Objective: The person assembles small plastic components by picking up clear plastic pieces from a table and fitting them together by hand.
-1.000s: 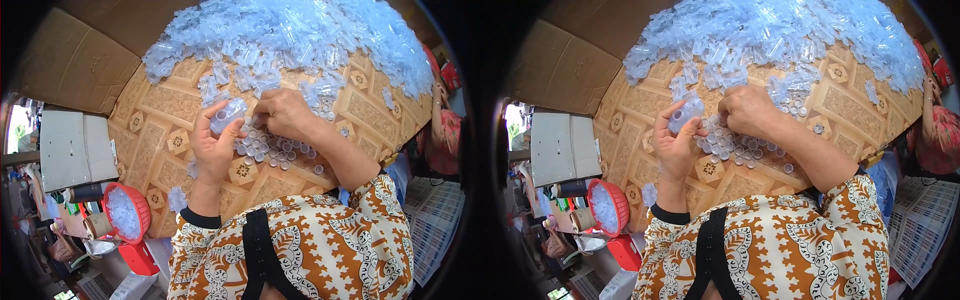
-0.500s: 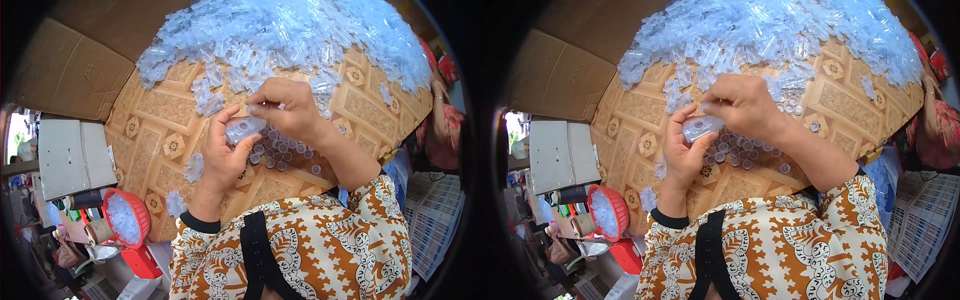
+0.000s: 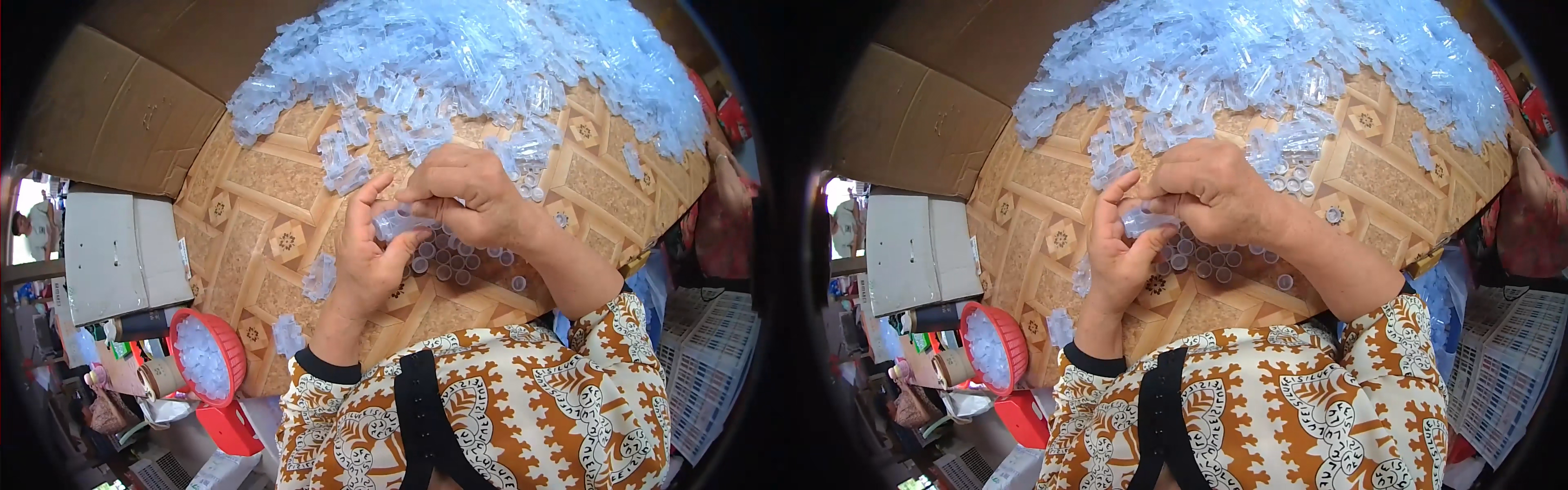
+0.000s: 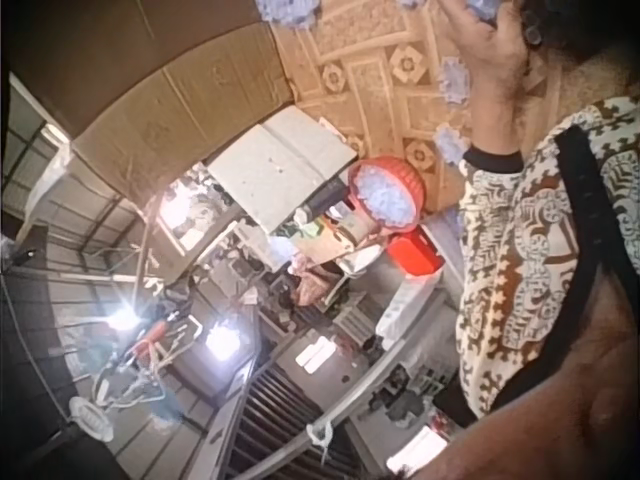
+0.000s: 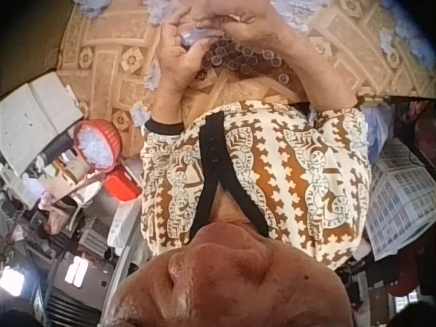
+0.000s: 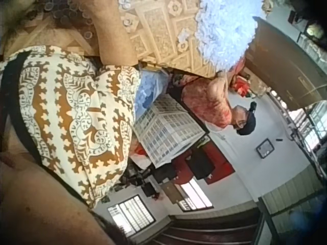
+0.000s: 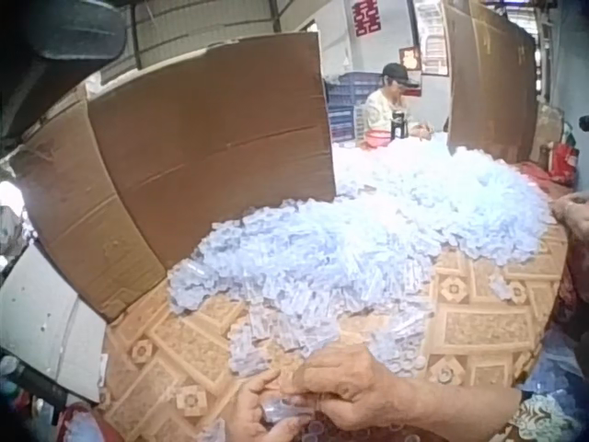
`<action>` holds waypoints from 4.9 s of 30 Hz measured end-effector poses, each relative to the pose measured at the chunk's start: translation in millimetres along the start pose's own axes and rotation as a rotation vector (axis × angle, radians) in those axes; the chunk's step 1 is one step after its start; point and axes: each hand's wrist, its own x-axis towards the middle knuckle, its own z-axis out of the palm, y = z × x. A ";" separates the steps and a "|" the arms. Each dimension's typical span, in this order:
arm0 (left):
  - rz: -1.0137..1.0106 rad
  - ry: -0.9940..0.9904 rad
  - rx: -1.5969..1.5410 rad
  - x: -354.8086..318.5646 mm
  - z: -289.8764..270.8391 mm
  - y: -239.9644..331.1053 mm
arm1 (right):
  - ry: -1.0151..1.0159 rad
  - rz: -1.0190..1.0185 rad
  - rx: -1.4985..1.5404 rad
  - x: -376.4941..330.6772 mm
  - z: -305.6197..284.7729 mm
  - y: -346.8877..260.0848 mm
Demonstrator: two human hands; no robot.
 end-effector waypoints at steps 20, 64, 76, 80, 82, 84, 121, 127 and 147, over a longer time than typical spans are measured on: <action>0.085 -0.078 0.081 -3.4 1.7 2.2 | -0.327 0.934 0.751 3.9 1.8 4.7; -0.052 0.178 -0.189 -40.2 8.7 22.1 | -0.407 0.862 1.025 -1.4 8.0 16.5; -0.349 0.065 0.636 -96.1 -37.1 30.0 | -0.398 0.744 0.629 0.7 22.1 8.3; -0.374 -0.101 1.186 -93.0 -25.9 37.2 | -0.417 0.733 0.595 2.4 29.1 2.9; -0.335 -0.153 1.373 -88.1 -18.6 33.1 | -0.436 0.696 0.551 6.9 32.5 0.9; -0.280 -0.157 1.483 -87.0 -7.6 32.9 | -0.440 0.683 0.479 8.0 34.0 -3.6; -0.092 -0.077 1.515 -135.4 -90.5 50.5 | -0.389 0.539 0.225 6.0 48.2 8.0; -0.046 0.117 1.519 -83.3 -76.9 20.8 | -0.196 0.487 0.303 0.1 54.2 19.8; -0.171 0.163 -0.452 3.0 -16.8 22.1 | -0.012 0.564 0.471 3.5 26.3 24.0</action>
